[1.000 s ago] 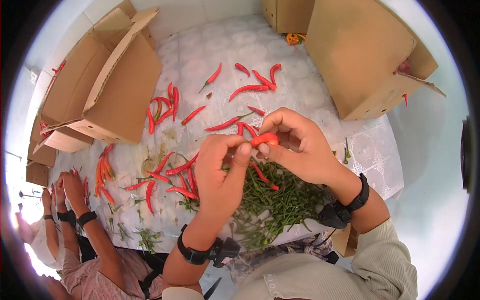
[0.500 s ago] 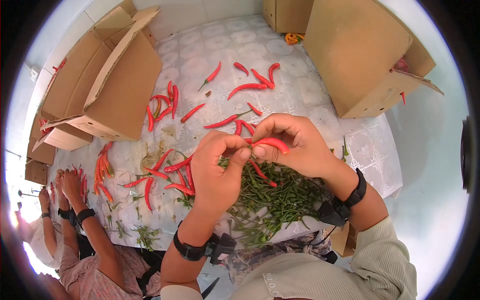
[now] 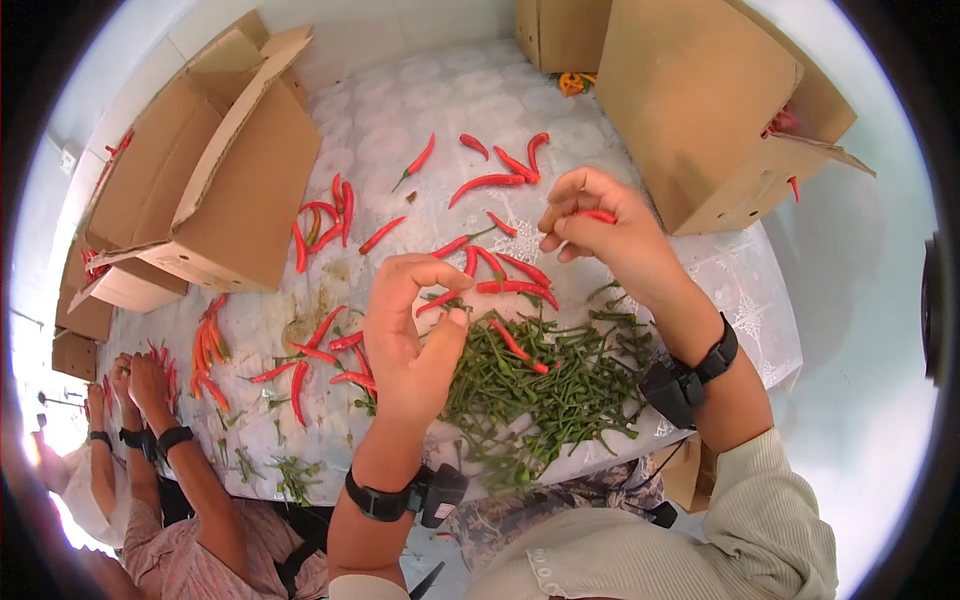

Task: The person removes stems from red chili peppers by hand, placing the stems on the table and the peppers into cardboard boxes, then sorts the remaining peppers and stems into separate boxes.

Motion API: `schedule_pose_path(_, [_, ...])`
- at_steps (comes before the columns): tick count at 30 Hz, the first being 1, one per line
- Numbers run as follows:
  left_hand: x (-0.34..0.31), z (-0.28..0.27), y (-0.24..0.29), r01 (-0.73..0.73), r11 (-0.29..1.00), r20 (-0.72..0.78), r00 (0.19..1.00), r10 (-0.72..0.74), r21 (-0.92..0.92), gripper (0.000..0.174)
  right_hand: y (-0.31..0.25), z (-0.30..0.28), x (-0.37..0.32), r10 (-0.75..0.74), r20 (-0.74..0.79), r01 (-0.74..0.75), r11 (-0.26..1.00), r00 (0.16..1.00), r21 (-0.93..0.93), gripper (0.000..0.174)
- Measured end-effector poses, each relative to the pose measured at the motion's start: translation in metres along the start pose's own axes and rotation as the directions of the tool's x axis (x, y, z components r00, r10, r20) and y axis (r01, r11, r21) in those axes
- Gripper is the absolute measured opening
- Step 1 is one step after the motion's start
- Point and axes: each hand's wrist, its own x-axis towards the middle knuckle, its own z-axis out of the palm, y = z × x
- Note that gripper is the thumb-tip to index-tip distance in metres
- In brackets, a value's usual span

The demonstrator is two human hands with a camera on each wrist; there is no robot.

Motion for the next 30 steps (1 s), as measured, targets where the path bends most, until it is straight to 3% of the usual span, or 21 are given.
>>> schedule_pose_path(3, [0.001,0.001,0.000,0.055,0.994,-0.035,0.998,-0.052,0.094,0.013,0.019,-0.006,0.009,-0.199,0.063,0.208,0.902,0.978,-0.379,0.013])
schedule_pose_path(6, [-0.002,0.003,-0.006,0.140,0.976,-0.092,0.988,-0.126,0.167,0.011,0.011,0.002,0.002,-0.148,-0.003,0.100,0.685,0.989,-0.722,0.016])
schedule_pose_path(9, [-0.002,0.000,-0.015,0.198,0.940,-0.143,0.976,-0.164,0.278,0.011,0.015,0.007,-0.001,-0.168,0.066,0.156,0.605,0.984,-0.781,0.022])
schedule_pose_path(10, [0.000,0.000,-0.013,0.166,0.911,-0.129,0.984,-0.126,0.377,0.012,0.020,0.007,0.000,-0.194,0.101,0.194,0.556,0.976,-0.808,0.023])
schedule_pose_path(11, [0.001,0.001,-0.011,0.130,0.872,-0.113,0.990,-0.087,0.471,0.013,0.033,0.004,0.002,-0.298,0.200,0.330,0.490,0.933,-0.807,0.022])
schedule_pose_path(15, [0.004,0.002,-0.014,-0.023,0.701,-0.033,0.997,0.066,0.713,0.019,0.037,0.012,0.001,-0.270,0.245,0.340,0.395,0.931,-0.854,0.020])
schedule_pose_path(18, [0.000,0.001,-0.017,-0.047,0.553,0.014,0.998,0.065,0.832,0.023,0.047,0.011,0.004,-0.302,0.278,0.382,0.378,0.912,-0.843,0.018])
schedule_pose_path(22, [-0.003,-0.006,-0.026,-0.001,0.496,0.046,0.996,-0.078,0.868,0.024,0.035,0.006,0.006,-0.111,0.092,0.143,0.654,0.990,-0.743,0.019])
schedule_pose_path(24, [-0.004,-0.006,-0.028,-0.041,0.539,0.061,0.998,-0.019,0.842,0.021,0.024,0.004,0.002,-0.002,0.045,0.028,0.804,0.999,-0.593,0.021])
schedule_pose_path(27, [-0.002,-0.007,-0.033,-0.009,0.654,-0.011,1.000,0.027,0.756,0.019,0.047,0.009,0.007,-0.288,0.050,0.254,0.735,0.956,-0.629,0.016])
schedule_pose_path(30, [0.000,-0.005,-0.030,0.082,0.721,-0.109,0.994,-0.009,0.688,0.018,0.048,0.012,0.006,-0.306,0.116,0.305,0.698,0.945,-0.648,0.016])
